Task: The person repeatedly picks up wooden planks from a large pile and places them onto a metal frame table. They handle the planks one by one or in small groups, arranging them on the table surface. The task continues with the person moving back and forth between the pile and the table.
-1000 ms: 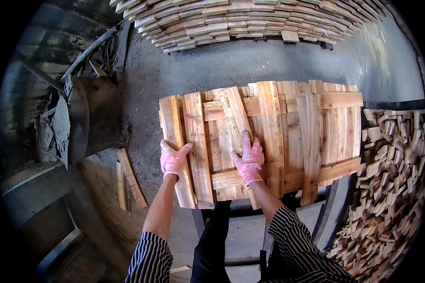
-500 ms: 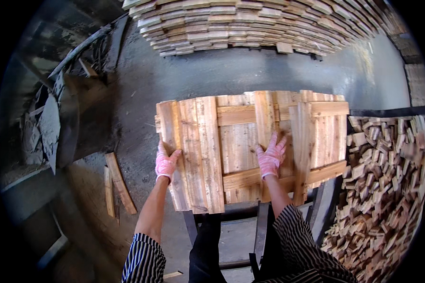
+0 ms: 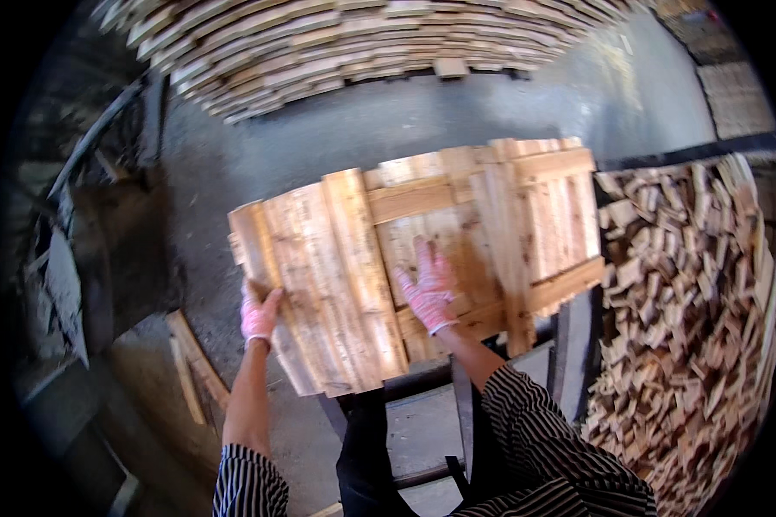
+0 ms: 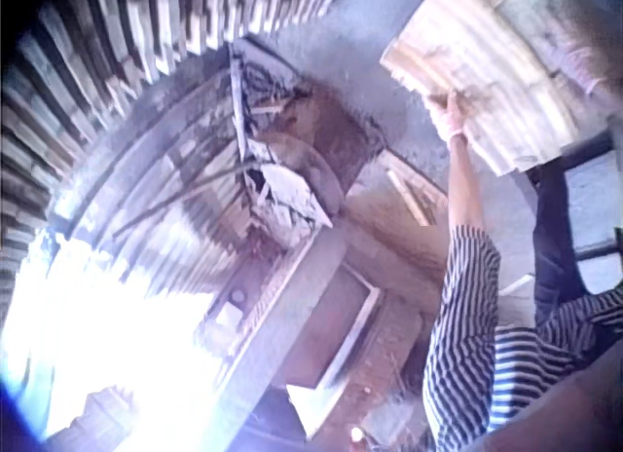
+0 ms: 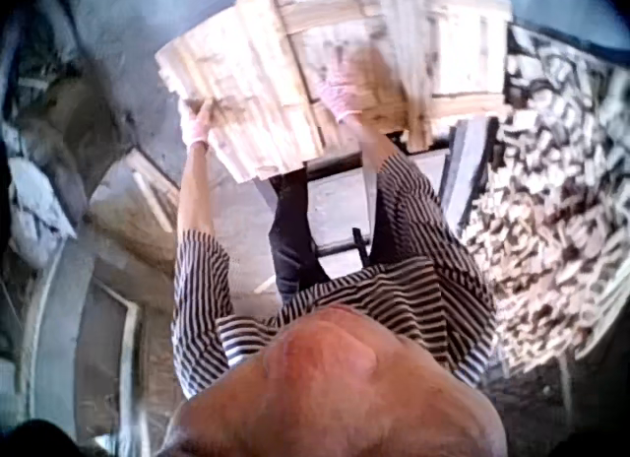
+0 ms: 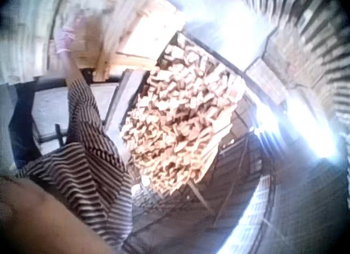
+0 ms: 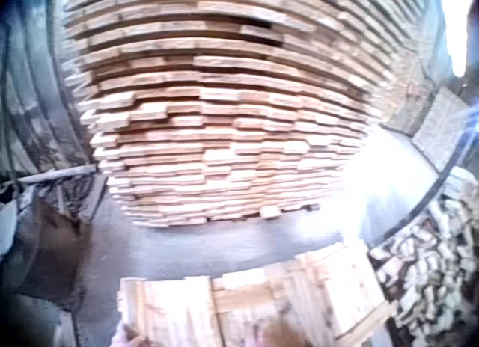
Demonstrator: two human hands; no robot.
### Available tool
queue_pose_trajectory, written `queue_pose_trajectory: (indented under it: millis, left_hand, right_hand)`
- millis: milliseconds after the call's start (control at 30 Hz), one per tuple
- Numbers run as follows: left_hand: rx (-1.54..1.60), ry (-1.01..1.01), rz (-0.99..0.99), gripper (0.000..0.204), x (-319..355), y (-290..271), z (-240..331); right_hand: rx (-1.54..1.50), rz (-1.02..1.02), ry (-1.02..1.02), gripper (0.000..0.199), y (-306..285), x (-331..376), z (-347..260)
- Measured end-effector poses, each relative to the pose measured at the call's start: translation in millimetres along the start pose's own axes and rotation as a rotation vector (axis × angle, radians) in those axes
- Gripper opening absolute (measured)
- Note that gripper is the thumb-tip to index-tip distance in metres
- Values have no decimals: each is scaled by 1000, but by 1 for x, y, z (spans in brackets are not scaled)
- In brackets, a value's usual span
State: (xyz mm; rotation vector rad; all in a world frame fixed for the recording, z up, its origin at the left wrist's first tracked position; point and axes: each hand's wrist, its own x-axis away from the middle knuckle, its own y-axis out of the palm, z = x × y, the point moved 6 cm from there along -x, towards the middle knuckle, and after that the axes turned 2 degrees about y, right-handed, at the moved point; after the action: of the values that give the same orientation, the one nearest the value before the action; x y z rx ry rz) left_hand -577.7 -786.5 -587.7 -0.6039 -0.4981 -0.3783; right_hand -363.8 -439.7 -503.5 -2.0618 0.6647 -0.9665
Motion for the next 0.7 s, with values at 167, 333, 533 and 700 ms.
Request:
queue_pose_trajectory:
  millis: [167,333,533,700]
  left_hand:
    - [-37,25,-56,89,0,25,36]
    - [-219,-9,-52,89,-7,22,41]
    - [-15,-67,-46,85,1,5,22]
    - [-63,10,-63,86,-4,26,55]
  right_hand:
    - [389,319,346,97,-128,-47,167]
    - [221,214,333,102,-123,-46,195]
    - [312,352,41,94,-70,-29,69]
    - [-59,-5,-25,89,16,-36,10]
